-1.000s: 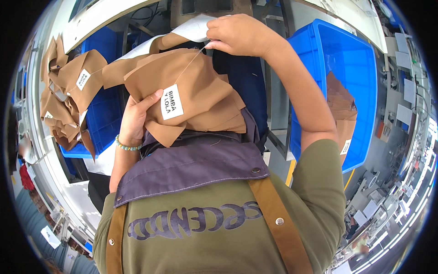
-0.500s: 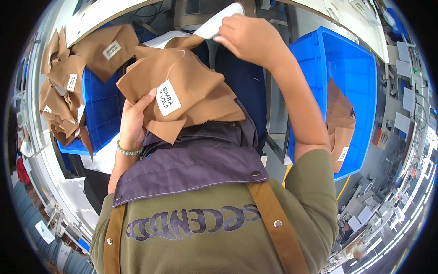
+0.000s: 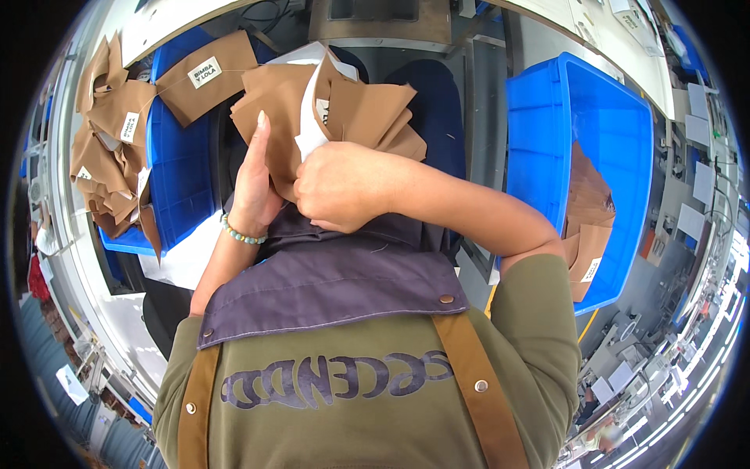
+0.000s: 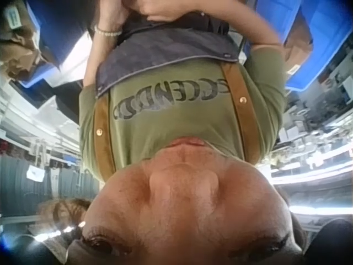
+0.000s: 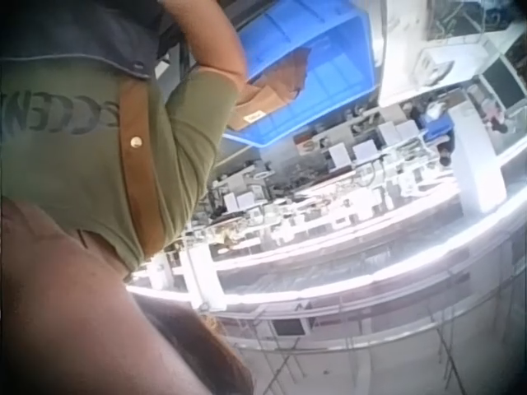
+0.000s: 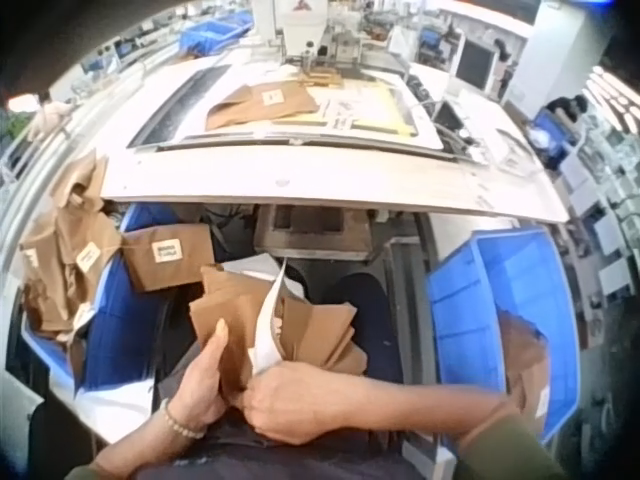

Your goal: Inspecting and trimming threads from labeled leather components in a workshop.

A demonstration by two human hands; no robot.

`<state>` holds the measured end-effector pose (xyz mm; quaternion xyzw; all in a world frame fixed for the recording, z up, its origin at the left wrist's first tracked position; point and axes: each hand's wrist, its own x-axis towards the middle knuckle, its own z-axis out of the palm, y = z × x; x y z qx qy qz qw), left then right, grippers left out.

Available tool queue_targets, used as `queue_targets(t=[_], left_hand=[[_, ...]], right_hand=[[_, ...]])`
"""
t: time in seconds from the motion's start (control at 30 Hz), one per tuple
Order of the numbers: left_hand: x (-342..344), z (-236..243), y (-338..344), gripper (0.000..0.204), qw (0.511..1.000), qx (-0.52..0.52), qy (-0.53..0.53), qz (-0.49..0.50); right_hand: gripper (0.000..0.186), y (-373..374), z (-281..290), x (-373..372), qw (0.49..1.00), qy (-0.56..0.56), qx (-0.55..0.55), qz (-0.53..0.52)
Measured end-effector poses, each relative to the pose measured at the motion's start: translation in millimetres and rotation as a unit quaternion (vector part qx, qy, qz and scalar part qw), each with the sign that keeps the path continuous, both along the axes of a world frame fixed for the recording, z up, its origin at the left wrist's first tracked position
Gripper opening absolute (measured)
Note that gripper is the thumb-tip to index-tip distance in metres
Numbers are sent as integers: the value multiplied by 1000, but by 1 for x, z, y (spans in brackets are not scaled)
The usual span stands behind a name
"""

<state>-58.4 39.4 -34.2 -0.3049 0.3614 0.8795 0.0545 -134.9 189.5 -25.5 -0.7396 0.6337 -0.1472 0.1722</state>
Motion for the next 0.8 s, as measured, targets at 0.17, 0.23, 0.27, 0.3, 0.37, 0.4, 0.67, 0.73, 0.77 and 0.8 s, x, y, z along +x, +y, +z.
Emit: queue_targets(t=[0.17, 0.23, 0.27, 0.3, 0.37, 0.4, 0.67, 0.73, 0.77, 0.8], left_hand=[[3, -9, -6, 47, 998, -37, -51, -14], [1, -1, -5, 47, 998, -15, -65, -8], [1, 11, -3, 48, 1000, 19, -19, -1], [2, 16, -2, 49, 998, 52, 26, 7], [5, 1, -8, 53, 999, 0, 26, -31], [4, -5, -11, 58, 996, -53, 26, -71], [-5, -27, -21, 40, 986, -135, -49, -86], [-3, -36, -21, 33, 990, -123, -56, -44], [1, -44, -26, 31, 996, -67, -52, -21], [6, -49, -32, 30, 999, -11, -48, 3]], right_hand=[[24, -8, 20, -1, 999, -21, -34, -9], [24, -9, 22, -2, 999, -13, -37, -22], [24, -13, 18, 0, 1000, -22, -10, -5], [25, -17, 14, 2, 999, -32, 16, 12], [24, -28, 2, 10, 999, -39, 22, 13], [24, -32, -4, 13, 999, -46, 27, 11], [24, -48, -18, 21, 998, -66, -2, 23], [32, -44, -6, 16, 995, -38, 86, 28], [32, -40, 2, 11, 995, -39, 86, 33], [35, -33, 10, 3, 991, -129, -7, -16]])
